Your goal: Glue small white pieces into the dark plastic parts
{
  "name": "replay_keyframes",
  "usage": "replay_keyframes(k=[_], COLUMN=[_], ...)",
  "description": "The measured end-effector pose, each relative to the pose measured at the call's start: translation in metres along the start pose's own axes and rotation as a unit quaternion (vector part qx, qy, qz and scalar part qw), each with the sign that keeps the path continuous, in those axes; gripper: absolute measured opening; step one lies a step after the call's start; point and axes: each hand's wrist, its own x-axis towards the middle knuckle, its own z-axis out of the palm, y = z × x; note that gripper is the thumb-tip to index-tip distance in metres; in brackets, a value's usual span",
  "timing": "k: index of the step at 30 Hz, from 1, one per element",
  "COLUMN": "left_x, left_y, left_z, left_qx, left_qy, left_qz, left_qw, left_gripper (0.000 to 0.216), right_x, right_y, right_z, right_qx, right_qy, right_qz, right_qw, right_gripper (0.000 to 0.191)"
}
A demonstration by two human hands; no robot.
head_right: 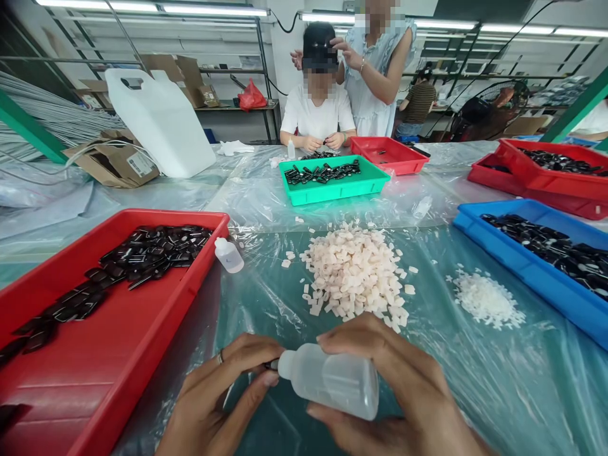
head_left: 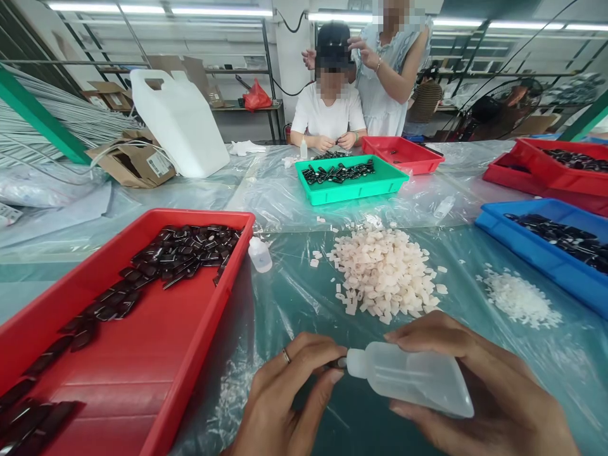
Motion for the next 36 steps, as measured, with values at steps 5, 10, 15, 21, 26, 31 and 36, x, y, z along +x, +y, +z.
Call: replay_keyframes(k=[5,10,15,21,26,31,36], left_x=[0.001,0.001,0.002,0.004,0.002,0.004,0.001], left_y=[-0.001,-0.002,-0.002,-0.001,0.0,0.001,-0.001], left_z=[-0.002,-0.003,-0.003,-0.002,-0.003,-0.004,-0.004], left_qx=[0.007,0.02,0.027,0.029,0.036,0.033,0.047], left_qy=[-0.003,-0.014,-0.006,0.002,-0.013,-0.005,-0.015], left_qz=[0.009,0.021,0.041,0.051,0.039,0.05,0.034], left_qw=[1.0,0.999,0.999,0.998,0.999,0.998,0.998], left_gripper=[0.035,0.034,0.037,0.038,0.037,0.036,0.038], right_x=[-0.003,-0.001,0.0,0.002,0.008,-0.001,-0.012], right_y=[0.001,0.0,0.001,-0.002,-0.007,-0.004,0.005], right_z=[0.0,0.002,-0.006,-0.003,0.004,0.002,-0.009], right_qx=[0.01,0.011,0.009,-0.01,-0.019,-0.009,-0.007], right_qy=[-0.018,-0.019,-0.042,0.007,0.046,0.032,-0.057], right_qz=[0.003,0.008,0.027,0.06,0.088,0.086,0.024], right_qw=[1.0,1.0,0.999,0.998,0.995,0.996,0.998], right_gripper=[0.042,0.043,0.046,0.038,0.037,0.038,0.045])
